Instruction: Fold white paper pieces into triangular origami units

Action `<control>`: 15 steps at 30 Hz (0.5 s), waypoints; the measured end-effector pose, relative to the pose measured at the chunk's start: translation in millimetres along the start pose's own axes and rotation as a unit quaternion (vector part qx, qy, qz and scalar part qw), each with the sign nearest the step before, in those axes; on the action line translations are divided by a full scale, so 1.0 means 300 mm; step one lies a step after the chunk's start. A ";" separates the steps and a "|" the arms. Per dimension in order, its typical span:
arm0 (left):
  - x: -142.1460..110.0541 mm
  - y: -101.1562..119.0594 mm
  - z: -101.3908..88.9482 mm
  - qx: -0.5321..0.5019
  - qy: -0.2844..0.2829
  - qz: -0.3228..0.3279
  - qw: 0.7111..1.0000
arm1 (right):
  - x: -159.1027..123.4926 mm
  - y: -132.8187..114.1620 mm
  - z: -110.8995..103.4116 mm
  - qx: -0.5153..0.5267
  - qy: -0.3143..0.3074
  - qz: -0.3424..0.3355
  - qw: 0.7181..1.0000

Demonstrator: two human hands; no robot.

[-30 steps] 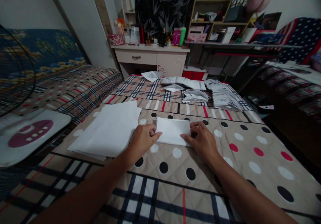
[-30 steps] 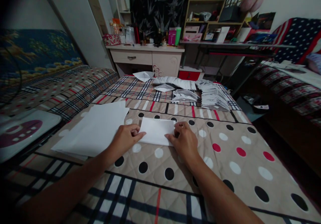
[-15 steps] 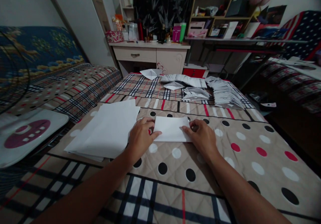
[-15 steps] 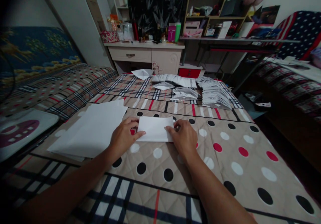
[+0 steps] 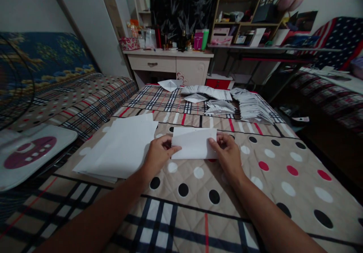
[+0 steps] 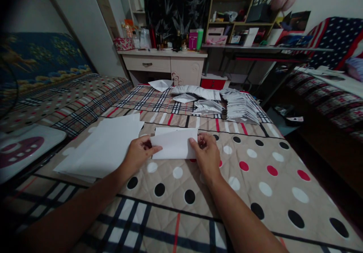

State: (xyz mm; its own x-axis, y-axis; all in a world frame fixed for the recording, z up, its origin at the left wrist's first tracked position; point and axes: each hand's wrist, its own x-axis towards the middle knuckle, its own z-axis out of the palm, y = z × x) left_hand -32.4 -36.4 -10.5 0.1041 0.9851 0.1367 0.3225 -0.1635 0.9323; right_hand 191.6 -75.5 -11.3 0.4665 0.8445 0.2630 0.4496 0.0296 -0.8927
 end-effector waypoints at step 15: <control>-0.016 0.009 -0.022 -0.113 -0.001 0.034 0.993 | -0.024 -0.050 0.004 0.311 -0.064 0.151 0.936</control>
State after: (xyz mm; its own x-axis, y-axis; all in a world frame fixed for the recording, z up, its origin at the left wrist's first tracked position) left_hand -38.1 -41.1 -6.3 0.1210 0.9719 0.2018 0.0947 -0.2137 0.9723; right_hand 180.3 -81.4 -0.2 0.3881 0.9204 -0.0465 -0.2363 0.0506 -0.9704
